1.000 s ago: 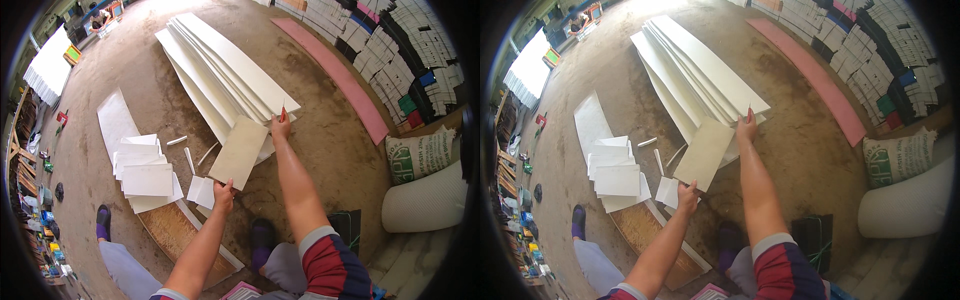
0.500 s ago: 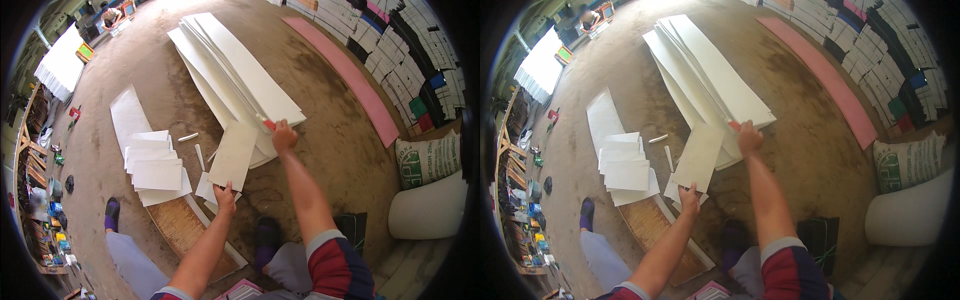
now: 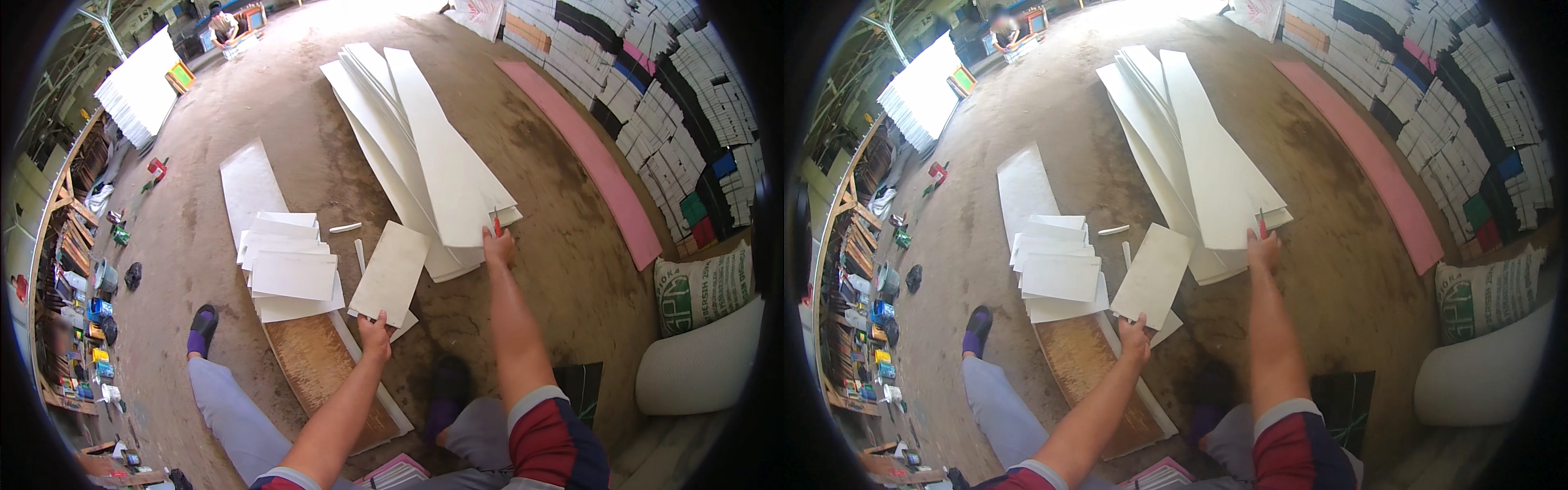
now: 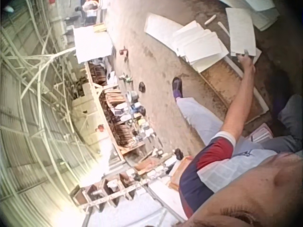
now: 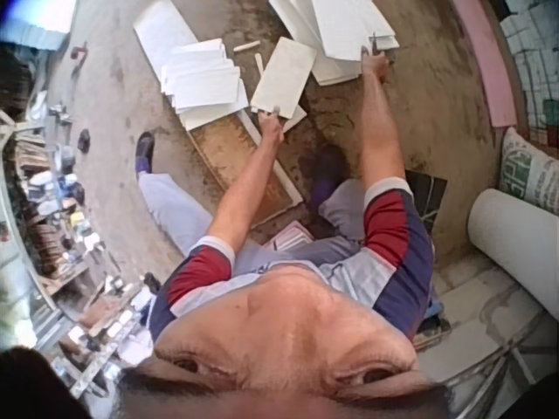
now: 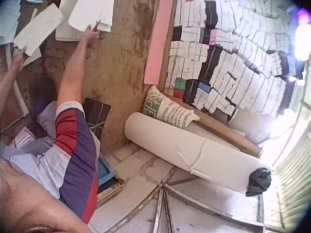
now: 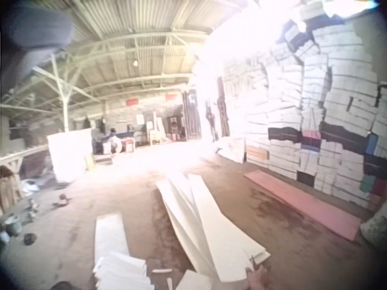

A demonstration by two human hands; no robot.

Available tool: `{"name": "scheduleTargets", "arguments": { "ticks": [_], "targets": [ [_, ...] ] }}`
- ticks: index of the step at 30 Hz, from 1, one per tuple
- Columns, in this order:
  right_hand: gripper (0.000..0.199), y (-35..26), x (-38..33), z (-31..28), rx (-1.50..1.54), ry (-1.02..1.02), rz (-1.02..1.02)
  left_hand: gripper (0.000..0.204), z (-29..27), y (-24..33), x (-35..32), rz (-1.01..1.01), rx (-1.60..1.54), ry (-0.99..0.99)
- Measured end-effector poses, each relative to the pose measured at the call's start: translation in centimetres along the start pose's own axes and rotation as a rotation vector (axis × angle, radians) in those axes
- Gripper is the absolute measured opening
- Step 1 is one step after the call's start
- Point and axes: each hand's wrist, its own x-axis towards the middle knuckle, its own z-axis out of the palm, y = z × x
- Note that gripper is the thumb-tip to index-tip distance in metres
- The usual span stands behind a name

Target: The person sits on the floor and uses a red utility knife to score and snap white rectangular panels into smaller pieces. They repeatedly align, score, and break the panels, stacking the cut pieces nearby.

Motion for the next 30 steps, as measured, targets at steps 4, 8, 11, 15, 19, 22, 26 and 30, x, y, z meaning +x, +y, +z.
{"name": "scheduleTargets", "arguments": {
  "ticks": [4,8,11,15,19,22,26,30],
  "targets": [
    [0.035,-0.2,-0.8,1.1,0.404,-0.39,0.135,0.051,-0.5,1.8,-1.2,0.024,0.044,0.034],
    [0.025,3.4,-3.3,3.1,0.415,-0.349,0.221,0.051,2.2,2.9,-3.3,0.246,0.043,0.076],
    [0.017,2.2,-12.1,3.3,0.533,-0.451,0.355,0.051,0.2,4.9,-4.8,0.33,0.01,0.161],
    [0.019,-1.5,-23.5,-0.1,0.843,-0.587,0.742,0.051,-2.7,6.2,-6.0,0.394,0.024,0.124],
    [0.018,-5.2,-32.5,-3.5,1.092,-0.783,0.808,0.036,-5.9,6.3,-6.6,0.441,-0.067,0.101],
    [0.018,-5.3,-37.3,-5.2,1.091,-1.015,0.787,0.03,-5.4,8.6,-11.7,0.261,-0.113,0.146],
    [0.032,-4.5,-43.9,-4.0,0.931,-1.175,0.815,0.023,-12.4,7.9,-13.0,0.298,-0.077,0.232],
    [0.062,-1.6,-44.3,-1.7,0.908,-0.672,0.662,0.017,-18.3,6.0,-14.2,0.228,0.082,0.359]
  ]
}}
